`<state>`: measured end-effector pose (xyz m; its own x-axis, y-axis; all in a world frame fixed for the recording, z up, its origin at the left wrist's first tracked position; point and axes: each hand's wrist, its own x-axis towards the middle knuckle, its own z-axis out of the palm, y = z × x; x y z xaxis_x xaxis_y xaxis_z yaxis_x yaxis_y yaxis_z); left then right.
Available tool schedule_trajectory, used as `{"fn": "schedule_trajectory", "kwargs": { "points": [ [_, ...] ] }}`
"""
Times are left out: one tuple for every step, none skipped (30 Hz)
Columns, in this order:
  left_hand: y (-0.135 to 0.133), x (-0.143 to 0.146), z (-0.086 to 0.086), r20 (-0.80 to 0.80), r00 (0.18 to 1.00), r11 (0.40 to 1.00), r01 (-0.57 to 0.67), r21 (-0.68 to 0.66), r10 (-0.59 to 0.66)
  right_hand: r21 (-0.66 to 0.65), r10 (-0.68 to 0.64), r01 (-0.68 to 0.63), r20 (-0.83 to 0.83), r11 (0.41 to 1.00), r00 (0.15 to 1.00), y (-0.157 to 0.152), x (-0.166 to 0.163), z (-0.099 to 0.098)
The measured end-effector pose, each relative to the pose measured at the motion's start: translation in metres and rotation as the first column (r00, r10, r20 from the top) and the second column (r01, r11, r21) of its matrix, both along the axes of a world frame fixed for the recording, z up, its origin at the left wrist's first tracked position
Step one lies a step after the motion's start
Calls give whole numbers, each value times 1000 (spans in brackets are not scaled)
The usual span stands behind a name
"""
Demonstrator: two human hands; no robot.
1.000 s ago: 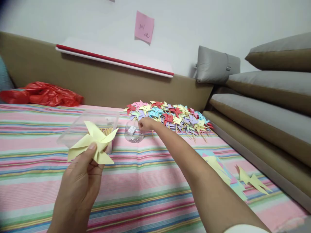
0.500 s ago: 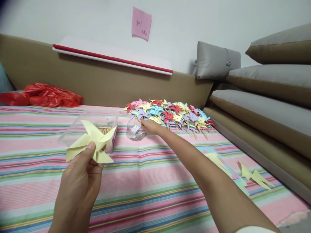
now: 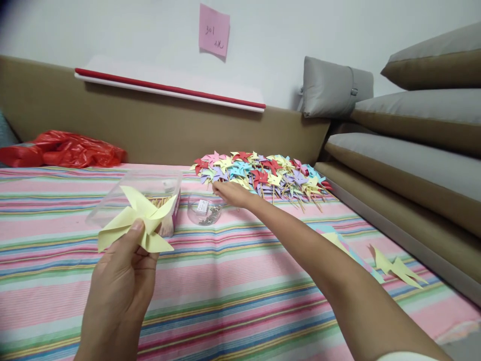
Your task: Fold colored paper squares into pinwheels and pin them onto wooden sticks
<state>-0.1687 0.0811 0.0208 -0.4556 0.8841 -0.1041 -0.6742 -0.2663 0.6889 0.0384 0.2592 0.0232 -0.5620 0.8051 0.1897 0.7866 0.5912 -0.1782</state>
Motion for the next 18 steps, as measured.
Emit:
{"fn": "schedule_trajectory", "kwargs": {
  "points": [
    [0, 1, 0, -3, 1000, 1000, 1, -2, -1, 31, -55, 57, -44, 998, 998, -10, 5, 3],
    [-1, 1, 0, -10, 1000, 1000, 5, -4, -5, 53, -109, 114, -86, 992, 990, -25, 12, 5],
    [-1, 1, 1, -19, 1000, 1000, 11, -4, -11, 59, -158, 166, -119, 984, 980, -43, 22, 5],
    [-1, 2, 1, -31, 999, 1000, 18, -1, -18, 42, -192, 199, -132, 979, 973, -64, 35, 3],
    [-2, 2, 2, -43, 999, 1000, 21, 2, -21, 6, -216, 219, -128, 976, 968, -87, 48, -2],
    [-2, 4, 2, -53, 998, 1000, 21, 5, -20, -39, -241, 238, -109, 971, 964, -110, 62, -9],
    [-2, 5, 2, -62, 998, 1000, 19, 7, -19, -70, -284, 278, -95, 958, 954, -133, 75, -18],
    [-2, 8, 1, -66, 998, 1000, 17, 9, -17, -89, -339, 332, -85, 939, 937, -154, 87, -28],
    [-2, 12, 1, -67, 998, 1000, 18, 12, -17, -96, -397, 389, -80, 916, 914, -171, 97, -39],
    [-2, 16, 0, -65, 998, 1000, 25, 14, -24, -90, -453, 446, -86, 891, 887, -185, 104, -49],
    [-2, 22, -2, -62, 998, 999, 35, 16, -34, -90, -490, 483, -96, 871, 866, -194, 109, -58],
    [-3, 28, -3, -58, 997, 999, 50, 16, -49, -88, -517, 509, -112, 856, 849, -200, 112, -66],
    [-3, 35, -4, -54, 996, 998, 66, 15, -65, -90, -529, 521, -133, 849, 838, -203, 114, -72],
    [-4, 42, -6, -49, 996, 997, 81, 13, -81, -95, -529, 520, -157, 849, 834, -205, 114, -77],
    [-5, 48, -7, -47, 994, 995, 100, 9, -100, -102, -522, 512, -183, 853, 833, -205, 115, -79],
    [-6, 55, -9, -46, 992, 993, 119, 7, -119, -110, -509, 497, -213, 861, 834, -206, 117, -80],
    [-7, 60, -10, -49, 989, 990, 140, 5, -139, -115, -496, 482, -244, 868, 834, -206, 119, -79],
    [-8, 65, -12, -57, 986, 987, 159, 2, -159, -118, -483, 469, -277, 875, 831, -207, 122, -79]
  ]
}}
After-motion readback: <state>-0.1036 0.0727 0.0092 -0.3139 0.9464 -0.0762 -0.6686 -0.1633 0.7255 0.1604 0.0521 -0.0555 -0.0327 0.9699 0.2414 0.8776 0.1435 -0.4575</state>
